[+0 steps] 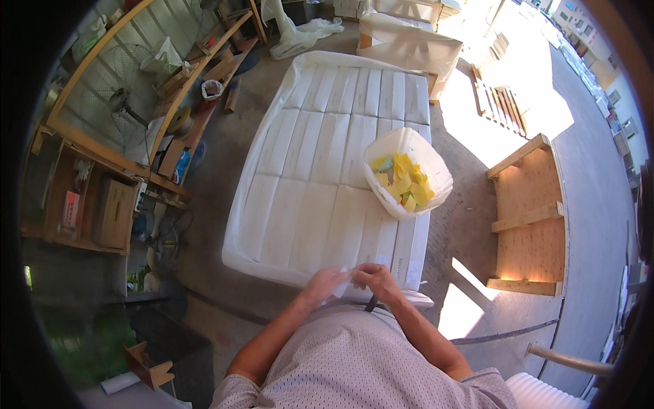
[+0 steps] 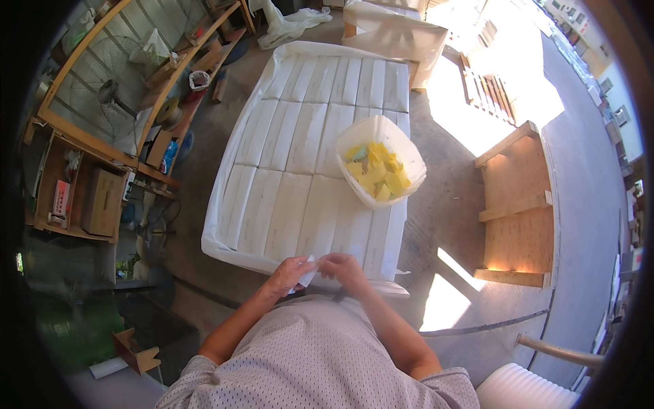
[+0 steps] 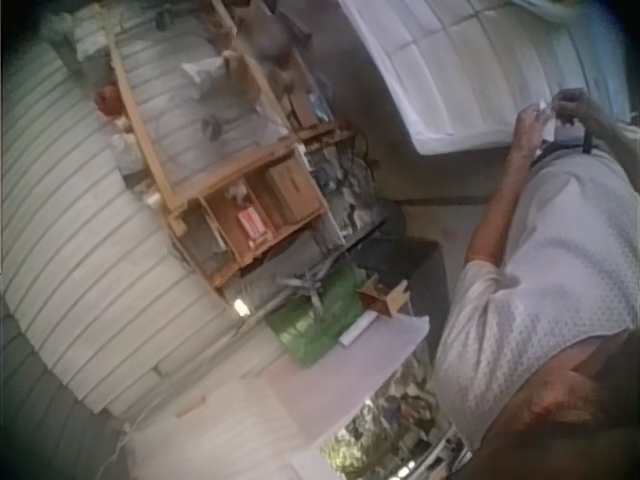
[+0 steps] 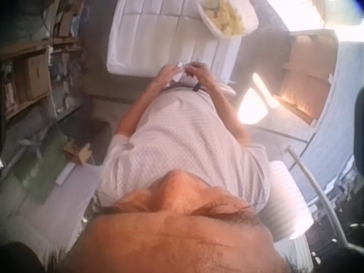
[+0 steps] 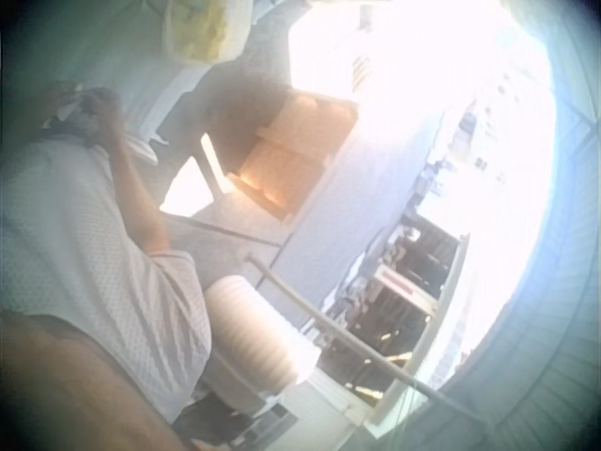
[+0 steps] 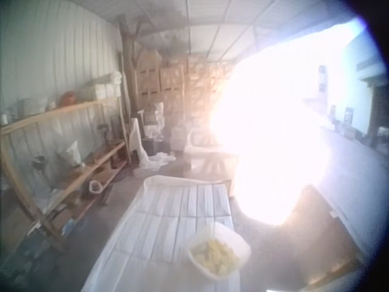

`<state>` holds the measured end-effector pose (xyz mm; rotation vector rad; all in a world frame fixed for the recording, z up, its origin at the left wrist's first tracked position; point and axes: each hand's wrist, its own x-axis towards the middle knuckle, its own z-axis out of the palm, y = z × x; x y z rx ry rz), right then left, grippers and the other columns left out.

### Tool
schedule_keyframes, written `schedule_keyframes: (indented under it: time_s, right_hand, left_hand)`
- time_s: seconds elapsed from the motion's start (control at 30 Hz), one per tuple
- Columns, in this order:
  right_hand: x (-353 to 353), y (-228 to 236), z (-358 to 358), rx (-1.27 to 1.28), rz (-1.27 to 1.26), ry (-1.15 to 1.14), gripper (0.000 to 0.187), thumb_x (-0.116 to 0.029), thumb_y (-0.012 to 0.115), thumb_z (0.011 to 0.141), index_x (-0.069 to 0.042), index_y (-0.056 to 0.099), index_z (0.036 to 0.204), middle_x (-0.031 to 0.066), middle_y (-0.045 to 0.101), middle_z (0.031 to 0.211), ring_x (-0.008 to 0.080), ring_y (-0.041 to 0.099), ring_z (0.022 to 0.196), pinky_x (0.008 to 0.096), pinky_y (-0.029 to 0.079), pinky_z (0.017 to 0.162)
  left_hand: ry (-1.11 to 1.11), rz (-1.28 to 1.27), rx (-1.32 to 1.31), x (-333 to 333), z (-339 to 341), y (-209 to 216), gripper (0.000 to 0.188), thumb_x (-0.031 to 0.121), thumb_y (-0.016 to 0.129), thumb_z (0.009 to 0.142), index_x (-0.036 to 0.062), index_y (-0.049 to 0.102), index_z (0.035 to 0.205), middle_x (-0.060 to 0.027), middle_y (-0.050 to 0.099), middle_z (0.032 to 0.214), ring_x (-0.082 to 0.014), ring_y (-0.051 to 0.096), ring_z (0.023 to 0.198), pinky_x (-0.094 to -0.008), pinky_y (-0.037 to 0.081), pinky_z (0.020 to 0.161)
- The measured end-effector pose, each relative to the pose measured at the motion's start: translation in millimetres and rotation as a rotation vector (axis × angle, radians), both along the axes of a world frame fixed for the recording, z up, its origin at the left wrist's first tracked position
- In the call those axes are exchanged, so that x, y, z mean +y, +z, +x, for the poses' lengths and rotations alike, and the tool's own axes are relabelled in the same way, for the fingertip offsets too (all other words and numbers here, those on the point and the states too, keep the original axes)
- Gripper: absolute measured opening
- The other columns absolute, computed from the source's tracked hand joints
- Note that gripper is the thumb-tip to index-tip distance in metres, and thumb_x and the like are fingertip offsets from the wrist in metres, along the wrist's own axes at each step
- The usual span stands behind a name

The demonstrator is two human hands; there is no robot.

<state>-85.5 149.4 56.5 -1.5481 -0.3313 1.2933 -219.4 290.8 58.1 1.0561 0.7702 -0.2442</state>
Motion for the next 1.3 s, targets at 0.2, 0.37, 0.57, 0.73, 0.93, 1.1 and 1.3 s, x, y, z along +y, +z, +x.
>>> schedule_keyframes:
  time_s: [0.2, 0.37, 0.57, 0.73, 0.93, 1.1, 1.3]
  right_hand:
    - [10, 1, -14, -0.219, -0.118, 0.087, 0.024, -0.022, 0.060, 0.087, 0.000, 0.071, 0.090, 0.0057, 0.066, 0.074, 0.0129, 0.058, 0.070, 0.0270, 0.047, 0.067]
    - [9, -9, -26, -0.389, -0.091, 0.115, 0.027, -0.024, 0.060, 0.088, 0.001, 0.070, 0.091, 0.0106, 0.070, 0.074, 0.0176, 0.067, 0.067, 0.0322, 0.052, 0.065]
    - [1, -18, -33, -0.486, -0.130, 0.128, 0.026, -0.023, 0.061, 0.088, 0.001, 0.070, 0.091, 0.0127, 0.070, 0.072, 0.0204, 0.068, 0.065, 0.0337, 0.053, 0.063]
    - [-5, -21, -28, -0.390, -0.140, 0.077, 0.029, -0.022, 0.059, 0.088, 0.005, 0.069, 0.095, 0.0143, 0.071, 0.074, 0.0207, 0.069, 0.068, 0.0332, 0.054, 0.066]
    - [-14, -17, -27, -0.496, -0.093, -0.064, 0.029, -0.025, 0.062, 0.091, 0.002, 0.069, 0.102, 0.0144, 0.072, 0.082, 0.0205, 0.069, 0.072, 0.0322, 0.054, 0.071]
    - [-16, -17, -26, -0.539, -0.090, -0.042, 0.030, -0.030, 0.067, 0.090, -0.003, 0.070, 0.103, 0.0140, 0.071, 0.089, 0.0259, 0.069, 0.082, 0.0352, 0.053, 0.077]
    - [-21, -31, -18, -0.370, -0.121, -0.068, 0.039, -0.038, 0.066, 0.089, -0.003, 0.071, 0.103, 0.0105, 0.072, 0.087, 0.0204, 0.068, 0.078, 0.0315, 0.052, 0.076]
  left_hand:
    - [-0.229, 0.503, -0.067, 12, -8, -9, 0.028, 0.027, 0.058, 0.094, 0.0004, 0.065, 0.096, -0.0045, 0.061, 0.074, -0.0135, 0.056, 0.065, -0.0303, 0.044, 0.056]
    - [-0.293, 0.606, -0.078, 7, -13, -17, 0.028, 0.026, 0.056, 0.094, 0.0001, 0.065, 0.093, -0.0116, 0.065, 0.078, -0.0181, 0.060, 0.071, -0.0330, 0.048, 0.066]
    - [-0.339, 0.755, -0.163, 0, -15, -26, 0.028, 0.026, 0.057, 0.094, -0.0008, 0.064, 0.096, -0.0198, 0.065, 0.081, -0.0272, 0.062, 0.072, -0.0375, 0.049, 0.067]
    - [-0.318, 0.661, -0.122, -2, -8, -25, 0.030, 0.027, 0.057, 0.095, -0.0013, 0.065, 0.097, -0.0145, 0.065, 0.078, -0.0219, 0.061, 0.072, -0.0358, 0.048, 0.066]
    - [-0.212, 0.430, 0.046, -4, 0, -20, 0.029, 0.027, 0.056, 0.096, 0.0004, 0.067, 0.099, -0.0092, 0.066, 0.078, -0.0156, 0.060, 0.069, -0.0332, 0.048, 0.063]
    - [-0.186, 0.429, 0.021, -8, 5, -20, 0.031, 0.027, 0.056, 0.096, -0.0003, 0.066, 0.105, -0.0105, 0.066, 0.082, -0.0192, 0.064, 0.073, -0.0338, 0.053, 0.056]
    - [-0.314, 0.666, -0.120, -3, 1, -60, 0.026, 0.024, 0.055, 0.094, 0.0017, 0.066, 0.101, -0.0055, 0.063, 0.076, -0.0140, 0.059, 0.064, -0.0293, 0.047, 0.052]
